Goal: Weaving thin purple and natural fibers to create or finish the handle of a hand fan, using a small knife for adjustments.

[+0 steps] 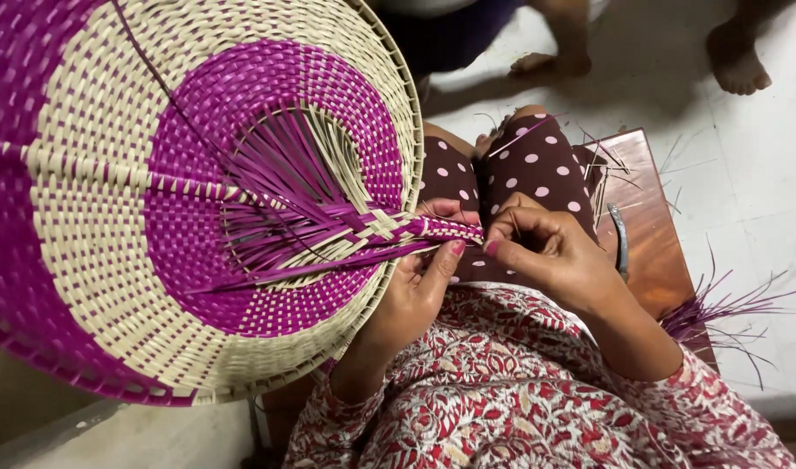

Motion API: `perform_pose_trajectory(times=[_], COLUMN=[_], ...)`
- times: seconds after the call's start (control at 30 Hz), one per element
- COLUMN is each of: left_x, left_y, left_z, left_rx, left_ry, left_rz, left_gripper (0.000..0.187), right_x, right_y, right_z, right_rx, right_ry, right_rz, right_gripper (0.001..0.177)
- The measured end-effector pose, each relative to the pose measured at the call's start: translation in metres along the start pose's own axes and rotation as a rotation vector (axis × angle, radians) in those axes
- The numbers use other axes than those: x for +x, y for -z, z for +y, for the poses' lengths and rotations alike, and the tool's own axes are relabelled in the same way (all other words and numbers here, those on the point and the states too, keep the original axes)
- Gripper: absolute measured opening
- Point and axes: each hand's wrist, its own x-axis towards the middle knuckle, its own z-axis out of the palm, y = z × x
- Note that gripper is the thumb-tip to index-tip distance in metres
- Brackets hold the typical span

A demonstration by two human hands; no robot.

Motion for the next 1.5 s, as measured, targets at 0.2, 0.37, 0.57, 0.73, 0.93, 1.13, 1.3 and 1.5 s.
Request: perform_pose_trajectory(times=[0.2, 0.37, 0.57, 0.73, 0.93, 1.13, 1.3, 1.5], left_x=[0.015, 0.002, 0.025, 0.034, 0.042, 0.048, 0.042, 0.044], left_y=[0.025, 0.038, 0.057, 0.079, 0.101, 0.069, 0.07, 0.071], left_z=[-0.001, -0.056, -0.005, -0.002, 0.026, 0.03, 0.012, 0.006], left_rx=[-0.017, -0.095, 0.027, 0.051, 0.213, 0.679, 0.406, 0.221], left_ry=[0.028, -0.008, -0.076, -0.099, -0.206, -0.312, -0.052, 0.099], left_rz=[0.01, 0.037, 0.05, 0.055, 0.106, 0.045, -0.04, -0.009], left_gripper=[0.029, 0.028, 0.029, 0.029, 0.028, 0.028, 0.048, 0.035], right_x=[0.025, 0.042, 0.046, 0.062, 0.086, 0.072, 0.07, 0.069], right_y=[-0.007, -0.026, -0.033, -0.049, -0.065, -0.046, -0.056, -0.051], right_z=[0.002, -0.002, -0.006, -0.003, 0.0, -0.038, -0.041, -0.035], right_rx=[-0.021, -0.107, -0.144, -0.203, -0.395, -0.392, -0.24, -0.218], right_ry=[-0.039, -0.06, -0.057, -0.057, 0.069, 0.05, -0.216, -0.128], right_rz=[0.002, 0.062, 0.095, 0.139, 0.206, 0.231, 0.222, 0.156], right_gripper=[0.015, 0.018, 0.02, 0.015, 0.011, 0.011, 0.012, 0.015])
